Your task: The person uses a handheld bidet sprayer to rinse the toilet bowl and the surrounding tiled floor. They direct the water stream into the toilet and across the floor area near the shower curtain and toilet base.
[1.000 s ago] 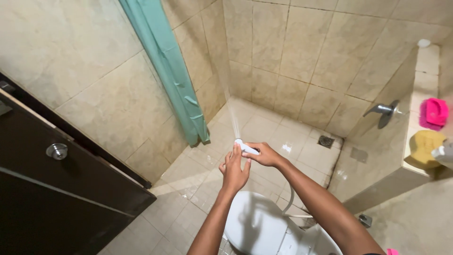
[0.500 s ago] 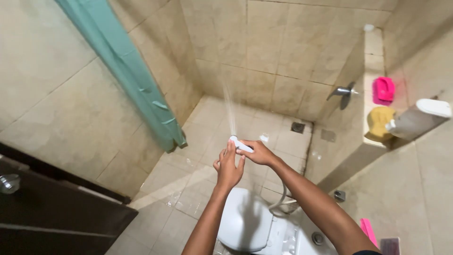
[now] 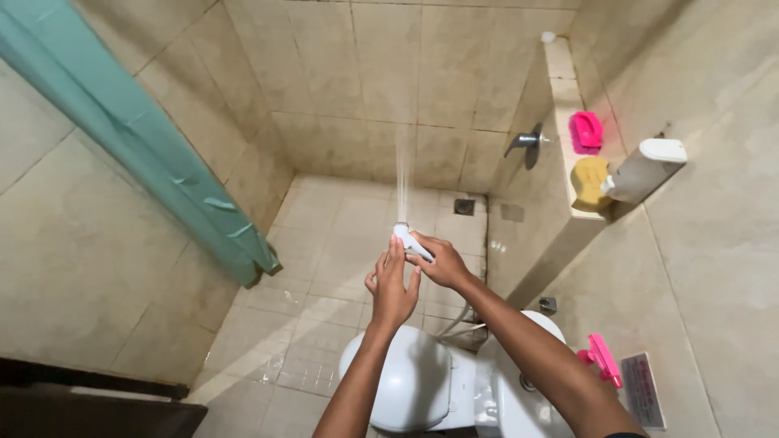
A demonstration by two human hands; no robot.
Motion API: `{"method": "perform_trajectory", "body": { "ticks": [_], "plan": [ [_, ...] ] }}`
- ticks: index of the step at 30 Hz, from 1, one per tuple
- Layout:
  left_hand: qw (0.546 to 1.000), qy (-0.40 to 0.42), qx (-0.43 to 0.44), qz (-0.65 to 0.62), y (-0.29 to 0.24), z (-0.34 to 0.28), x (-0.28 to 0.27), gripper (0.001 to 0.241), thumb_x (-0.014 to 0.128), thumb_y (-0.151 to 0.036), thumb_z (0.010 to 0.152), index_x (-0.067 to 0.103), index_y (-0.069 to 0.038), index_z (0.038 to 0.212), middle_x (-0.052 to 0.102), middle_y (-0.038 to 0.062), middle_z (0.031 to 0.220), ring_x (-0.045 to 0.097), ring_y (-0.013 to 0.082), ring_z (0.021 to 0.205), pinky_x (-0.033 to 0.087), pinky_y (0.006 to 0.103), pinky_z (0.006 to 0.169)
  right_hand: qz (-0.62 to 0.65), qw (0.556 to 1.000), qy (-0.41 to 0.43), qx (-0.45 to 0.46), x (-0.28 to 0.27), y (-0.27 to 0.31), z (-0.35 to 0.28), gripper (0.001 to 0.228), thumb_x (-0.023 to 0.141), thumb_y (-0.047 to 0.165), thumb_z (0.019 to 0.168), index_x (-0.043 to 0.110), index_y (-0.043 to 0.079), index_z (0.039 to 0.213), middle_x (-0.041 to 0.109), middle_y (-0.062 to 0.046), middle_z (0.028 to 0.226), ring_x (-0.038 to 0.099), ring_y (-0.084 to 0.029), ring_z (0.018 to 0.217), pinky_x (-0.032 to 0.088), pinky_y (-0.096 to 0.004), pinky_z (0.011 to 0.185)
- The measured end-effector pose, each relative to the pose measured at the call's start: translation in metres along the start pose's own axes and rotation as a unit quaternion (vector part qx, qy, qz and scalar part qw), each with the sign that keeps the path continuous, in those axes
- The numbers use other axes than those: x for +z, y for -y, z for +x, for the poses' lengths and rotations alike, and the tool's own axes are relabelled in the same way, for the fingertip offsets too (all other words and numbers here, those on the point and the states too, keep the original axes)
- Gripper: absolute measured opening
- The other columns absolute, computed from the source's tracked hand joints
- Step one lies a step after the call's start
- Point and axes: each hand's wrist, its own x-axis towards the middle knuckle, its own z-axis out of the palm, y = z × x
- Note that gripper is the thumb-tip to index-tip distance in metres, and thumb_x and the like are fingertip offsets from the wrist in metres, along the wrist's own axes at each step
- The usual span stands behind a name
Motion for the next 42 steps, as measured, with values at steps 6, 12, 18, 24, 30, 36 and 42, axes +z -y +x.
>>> {"method": "perform_trajectory", "body": {
  "ticks": [6,12,18,24,30,36,42],
  "plan": [
    [0.999,0.043,0.012,-0.009,0.003,0.0,-0.009,0.073,0.063,-0.028,0.096,0.031,-0.01,0.159,0.03,0.009,0.168,0.037,0.0282,0.145,0.022,0.0563,0.111,-0.002,0.999,-0.028,0.036,-0.002,0.029,-0.01,0.057,0.077,0.023,0.087,0.061,0.009,0.14,0.072,-0.017,0.123,0.072,-0.031,0.104,0.056,-0.038,0.089],
    [0.997,0.061,0.038,-0.022,0.007,0.0,-0.007,0.073,0.063,-0.03,0.096,0.033,-0.01,0.159,0.031,0.007,0.168,0.037,0.0286,0.145,0.023,0.0533,0.111,0.031,0.997,-0.026,0.063,-0.001,0.026,-0.022,0.055,0.075,0.02,0.089,0.059,0.007,0.141,0.073,-0.018,0.121,0.073,-0.028,0.104,0.055,-0.036,0.09],
    [0.994,0.082,0.06,-0.045,0.01,-0.001,-0.001,0.072,0.063,-0.03,0.096,0.034,-0.009,0.158,0.031,0.008,0.167,0.036,0.0296,0.145,0.021,0.0535,0.112,0.067,0.995,-0.037,0.071,0.001,0.016,-0.035,0.053,0.074,0.02,0.091,0.059,0.002,0.139,0.074,-0.017,0.123,0.07,-0.016,0.104,0.054,-0.033,0.091],
    [0.99,0.101,0.073,-0.061,0.005,0.001,0.002,0.073,0.063,-0.03,0.096,0.033,-0.008,0.159,0.032,0.009,0.167,0.037,0.0298,0.144,0.021,0.0536,0.111,0.118,0.987,-0.03,0.106,-0.003,0.009,-0.045,0.048,0.071,0.021,0.095,0.06,0.002,0.138,0.077,-0.011,0.114,0.064,-0.011,0.099,0.054,-0.031,0.089],
    [0.987,0.119,0.087,-0.067,0.007,0.0,0.008,0.072,0.063,-0.032,0.096,0.034,-0.008,0.158,0.034,0.01,0.166,0.039,0.0287,0.143,0.022,0.0529,0.111,0.122,0.981,-0.035,0.148,-0.005,0.015,-0.055,0.045,0.07,0.021,0.096,0.063,0.004,0.137,0.076,-0.008,0.112,0.064,-0.01,0.098,0.054,-0.03,0.089],
    [0.983,0.138,0.097,-0.07,0.002,-0.001,-0.002,0.072,0.062,-0.033,0.097,0.034,-0.01,0.158,0.035,0.009,0.165,0.04,0.0279,0.143,0.022,0.0532,0.111,0.105,0.982,-0.068,0.14,-0.008,0.034,-0.061,0.047,0.069,0.021,0.096,0.06,0.006,0.14,0.076,-0.008,0.115,0.064,-0.011,0.098,0.053,-0.031,0.088],
    [0.98,0.139,0.111,-0.083,0.005,-0.002,-0.007,0.073,0.062,-0.034,0.097,0.032,-0.01,0.16,0.035,0.01,0.165,0.039,0.0286,0.143,0.022,0.0519,0.112,0.061,0.98,-0.109,0.154,-0.004,0.054,-0.064,0.044,0.07,0.022,0.094,0.062,0.007,0.135,0.076,-0.014,0.109,0.068,-0.015,0.091,0.054,-0.033,0.084]
  ]
}}
